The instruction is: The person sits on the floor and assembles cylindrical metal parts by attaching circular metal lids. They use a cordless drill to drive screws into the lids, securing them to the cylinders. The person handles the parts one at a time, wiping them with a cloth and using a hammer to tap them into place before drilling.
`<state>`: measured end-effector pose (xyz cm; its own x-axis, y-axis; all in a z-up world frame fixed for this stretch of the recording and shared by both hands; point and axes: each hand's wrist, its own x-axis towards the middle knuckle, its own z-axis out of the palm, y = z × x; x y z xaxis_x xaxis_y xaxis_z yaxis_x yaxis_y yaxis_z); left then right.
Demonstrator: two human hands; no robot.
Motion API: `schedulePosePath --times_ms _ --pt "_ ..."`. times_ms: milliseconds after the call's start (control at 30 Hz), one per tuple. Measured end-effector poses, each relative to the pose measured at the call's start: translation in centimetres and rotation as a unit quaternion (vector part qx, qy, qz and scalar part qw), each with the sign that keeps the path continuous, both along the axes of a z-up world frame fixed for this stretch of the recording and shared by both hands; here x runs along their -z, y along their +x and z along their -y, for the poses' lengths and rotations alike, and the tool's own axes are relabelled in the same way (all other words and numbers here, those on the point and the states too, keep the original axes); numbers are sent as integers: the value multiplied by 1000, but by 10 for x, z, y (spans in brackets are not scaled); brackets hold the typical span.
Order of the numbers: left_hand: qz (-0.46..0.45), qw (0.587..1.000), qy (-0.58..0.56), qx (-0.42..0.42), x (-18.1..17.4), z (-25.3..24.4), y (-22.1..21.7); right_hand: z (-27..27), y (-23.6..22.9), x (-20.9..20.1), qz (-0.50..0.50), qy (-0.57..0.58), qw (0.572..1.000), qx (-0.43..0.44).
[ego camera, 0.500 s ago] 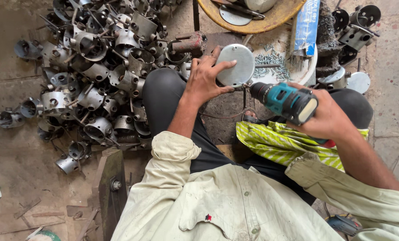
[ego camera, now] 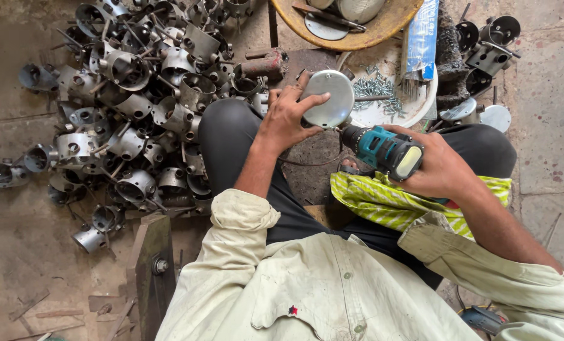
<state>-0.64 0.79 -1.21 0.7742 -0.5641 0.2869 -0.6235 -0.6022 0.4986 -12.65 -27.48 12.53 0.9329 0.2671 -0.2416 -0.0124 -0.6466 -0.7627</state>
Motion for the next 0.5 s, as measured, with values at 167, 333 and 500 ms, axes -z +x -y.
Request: schedulePosePath --times_ms 167,333,500 --pt "6 999 19 -27 9 10 1 -1 1 -1 -9 -16 1000 -2" --pt "23 999 20 -29 13 11 0 2 3 1 0 -10 1000 4" --pt "27 999 15 -32 9 10 0 -3 9 -6 -38 -34 999 8"
